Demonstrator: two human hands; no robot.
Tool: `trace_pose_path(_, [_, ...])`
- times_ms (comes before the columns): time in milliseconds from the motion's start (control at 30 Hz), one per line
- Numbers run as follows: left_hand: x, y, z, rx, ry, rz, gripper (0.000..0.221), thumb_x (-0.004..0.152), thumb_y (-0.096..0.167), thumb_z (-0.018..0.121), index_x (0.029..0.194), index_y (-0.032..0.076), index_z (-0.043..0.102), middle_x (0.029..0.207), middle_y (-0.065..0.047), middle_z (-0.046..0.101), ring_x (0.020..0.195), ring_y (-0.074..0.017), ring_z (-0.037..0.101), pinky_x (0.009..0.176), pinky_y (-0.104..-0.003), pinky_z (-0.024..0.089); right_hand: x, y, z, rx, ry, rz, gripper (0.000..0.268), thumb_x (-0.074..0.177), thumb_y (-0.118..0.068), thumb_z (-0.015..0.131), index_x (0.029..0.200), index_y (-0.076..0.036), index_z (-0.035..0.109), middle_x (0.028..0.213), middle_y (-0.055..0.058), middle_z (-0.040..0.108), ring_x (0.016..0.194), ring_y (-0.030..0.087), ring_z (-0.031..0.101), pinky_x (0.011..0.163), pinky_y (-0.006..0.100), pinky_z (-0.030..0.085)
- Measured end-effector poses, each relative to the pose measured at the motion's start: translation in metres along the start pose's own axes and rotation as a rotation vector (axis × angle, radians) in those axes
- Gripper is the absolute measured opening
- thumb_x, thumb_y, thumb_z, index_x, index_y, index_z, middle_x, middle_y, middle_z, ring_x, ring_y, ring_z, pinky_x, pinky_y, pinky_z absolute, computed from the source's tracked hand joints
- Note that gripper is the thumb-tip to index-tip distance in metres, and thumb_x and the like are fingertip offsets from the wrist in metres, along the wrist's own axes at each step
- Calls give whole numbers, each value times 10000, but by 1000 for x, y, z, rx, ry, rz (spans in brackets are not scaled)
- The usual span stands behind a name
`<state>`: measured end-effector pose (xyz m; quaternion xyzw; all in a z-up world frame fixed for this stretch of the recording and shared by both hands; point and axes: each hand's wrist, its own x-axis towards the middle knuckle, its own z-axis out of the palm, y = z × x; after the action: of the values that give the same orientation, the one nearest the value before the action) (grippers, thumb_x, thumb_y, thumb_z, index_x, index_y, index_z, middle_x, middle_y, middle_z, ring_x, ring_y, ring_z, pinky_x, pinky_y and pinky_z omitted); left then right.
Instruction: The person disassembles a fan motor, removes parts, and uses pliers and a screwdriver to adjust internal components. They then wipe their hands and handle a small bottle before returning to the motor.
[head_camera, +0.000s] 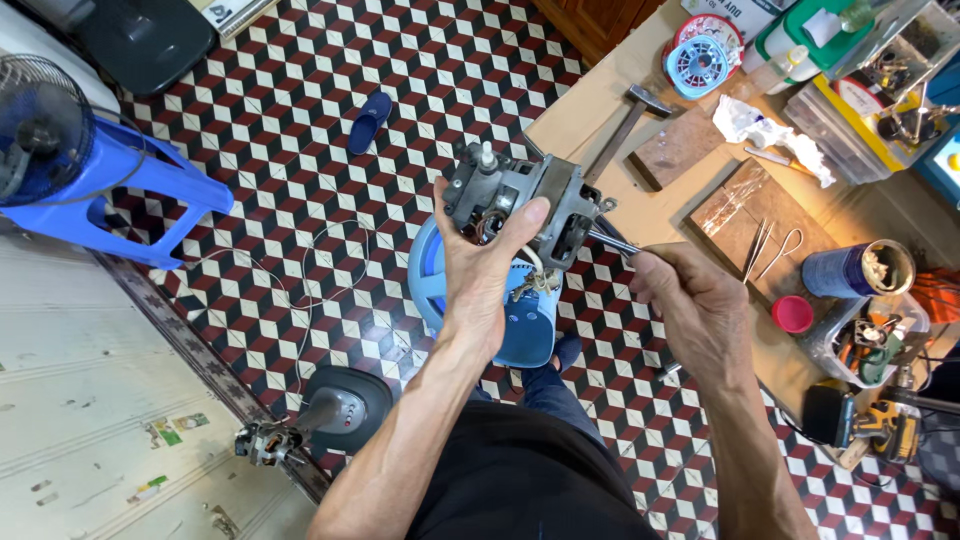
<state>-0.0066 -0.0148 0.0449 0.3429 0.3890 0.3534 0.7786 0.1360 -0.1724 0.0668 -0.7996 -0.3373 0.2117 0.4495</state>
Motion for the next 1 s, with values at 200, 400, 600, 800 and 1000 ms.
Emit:
trace_pose_path(200, [-8,0,7,-180,29,38,1384,619,285,918,1640,136,-5,1434,-230,509,1300,-304,555,1122,-450,419,1,2,-5,62,-26,33,226,1019,-221,647,1007,-19,747,801,23,705,712,77,615,637,226,513])
trace_pose_path(400, [-12,2,5,-81,15,32,1353,650,283,897,1645,158,-11,1423,-195,508,1300,-253,559,1090,-413,447,0,4,0,204,-42,22,292,1075,-239,604,975,4,733,785,30,674,693,79,584,613,231,471])
trace_pose_path(600, [-16,2,0,-99,11,39,1333,629,320,896,1648,154,53,1428,-205,479,1321,-285,535,1079,-440,480,5,1,4,214,-61,29,282,1064,-231,609,982,13,723,769,38,665,675,85,591,605,237,480])
trace_pose_path(800, [-14,-4,5,-152,8,86,1346,647,314,910,1635,141,13,1451,-208,465,1343,-285,532,1141,-434,419,3,-2,-13,155,-101,52,286,1058,-239,595,985,0,735,747,34,665,657,81,575,585,238,476])
trace_pose_path(1000, [-13,-3,2,-84,-2,40,1316,658,294,893,1630,156,17,1438,-196,458,1340,-272,532,1129,-431,426,4,-5,-6,210,-116,98,327,1060,-275,590,924,-6,718,701,31,637,613,82,540,527,238,414])
